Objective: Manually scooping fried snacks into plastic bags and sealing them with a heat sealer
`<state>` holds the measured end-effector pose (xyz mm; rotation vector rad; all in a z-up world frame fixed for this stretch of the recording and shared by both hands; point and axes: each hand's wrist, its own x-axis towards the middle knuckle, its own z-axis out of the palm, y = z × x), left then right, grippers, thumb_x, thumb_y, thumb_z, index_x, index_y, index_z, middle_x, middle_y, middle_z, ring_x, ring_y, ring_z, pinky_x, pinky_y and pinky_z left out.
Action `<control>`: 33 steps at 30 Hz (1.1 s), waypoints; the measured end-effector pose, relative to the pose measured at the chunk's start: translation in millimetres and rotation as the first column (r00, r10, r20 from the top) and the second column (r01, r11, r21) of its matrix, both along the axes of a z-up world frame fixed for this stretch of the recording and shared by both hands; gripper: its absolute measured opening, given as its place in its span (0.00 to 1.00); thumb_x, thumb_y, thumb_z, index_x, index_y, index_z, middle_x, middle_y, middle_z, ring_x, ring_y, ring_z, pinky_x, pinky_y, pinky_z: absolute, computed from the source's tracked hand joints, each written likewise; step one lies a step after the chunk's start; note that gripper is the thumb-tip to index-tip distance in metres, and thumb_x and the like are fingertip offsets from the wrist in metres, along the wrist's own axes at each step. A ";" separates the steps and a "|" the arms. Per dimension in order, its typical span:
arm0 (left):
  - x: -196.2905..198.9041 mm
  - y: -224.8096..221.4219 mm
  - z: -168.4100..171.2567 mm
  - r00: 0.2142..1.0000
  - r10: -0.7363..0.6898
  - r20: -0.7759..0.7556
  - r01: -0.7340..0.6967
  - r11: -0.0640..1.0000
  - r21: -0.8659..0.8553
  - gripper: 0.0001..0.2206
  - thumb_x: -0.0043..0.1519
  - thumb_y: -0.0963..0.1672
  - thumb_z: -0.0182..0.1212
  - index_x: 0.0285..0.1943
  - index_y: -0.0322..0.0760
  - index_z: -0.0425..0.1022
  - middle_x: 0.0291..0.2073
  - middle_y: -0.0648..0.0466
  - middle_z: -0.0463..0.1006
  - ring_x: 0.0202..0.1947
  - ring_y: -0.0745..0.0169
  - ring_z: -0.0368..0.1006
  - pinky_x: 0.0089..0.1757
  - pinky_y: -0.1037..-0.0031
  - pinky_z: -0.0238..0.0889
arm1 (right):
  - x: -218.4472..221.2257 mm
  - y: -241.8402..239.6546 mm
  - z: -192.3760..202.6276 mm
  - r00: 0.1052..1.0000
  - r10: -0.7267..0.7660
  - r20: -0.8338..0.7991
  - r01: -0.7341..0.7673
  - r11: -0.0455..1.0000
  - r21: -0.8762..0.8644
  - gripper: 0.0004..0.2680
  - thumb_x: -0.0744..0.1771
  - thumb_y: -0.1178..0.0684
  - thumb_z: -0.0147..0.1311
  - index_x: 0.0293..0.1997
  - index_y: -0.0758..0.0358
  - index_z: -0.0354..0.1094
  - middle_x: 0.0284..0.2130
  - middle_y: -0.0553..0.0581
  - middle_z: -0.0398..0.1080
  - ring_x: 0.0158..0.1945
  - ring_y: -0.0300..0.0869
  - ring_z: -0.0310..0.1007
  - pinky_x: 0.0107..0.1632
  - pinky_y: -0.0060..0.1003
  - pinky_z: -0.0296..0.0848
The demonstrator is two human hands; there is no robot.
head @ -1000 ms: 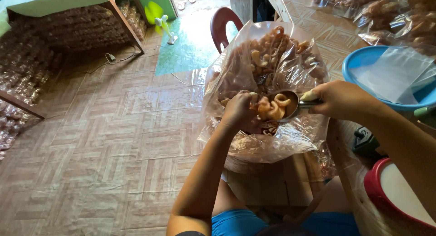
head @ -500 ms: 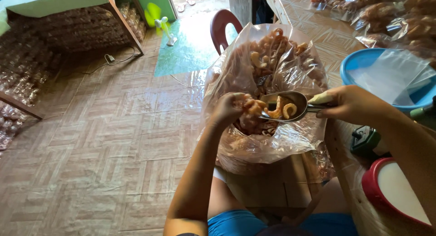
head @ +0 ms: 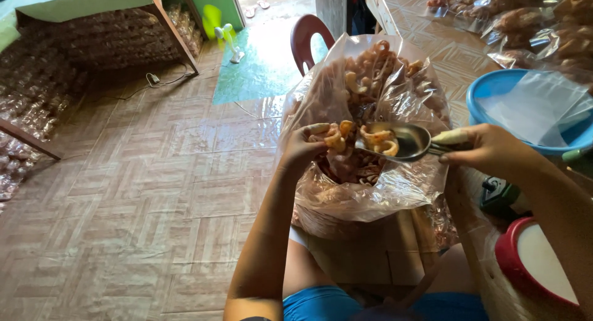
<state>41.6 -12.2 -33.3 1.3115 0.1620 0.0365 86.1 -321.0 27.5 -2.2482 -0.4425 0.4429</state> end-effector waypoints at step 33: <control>23.0 -15.5 33.4 0.968 -0.057 0.246 0.016 0.986 0.166 0.14 0.45 0.35 0.50 0.39 0.24 0.73 0.09 0.48 0.65 0.08 0.68 0.60 0.12 0.82 0.51 | -10.3 96.0 7.4 0.653 0.207 0.729 -0.357 0.932 0.055 0.09 0.55 0.56 0.57 0.32 0.64 0.65 0.24 0.67 0.68 0.32 0.60 0.68 0.37 0.50 0.66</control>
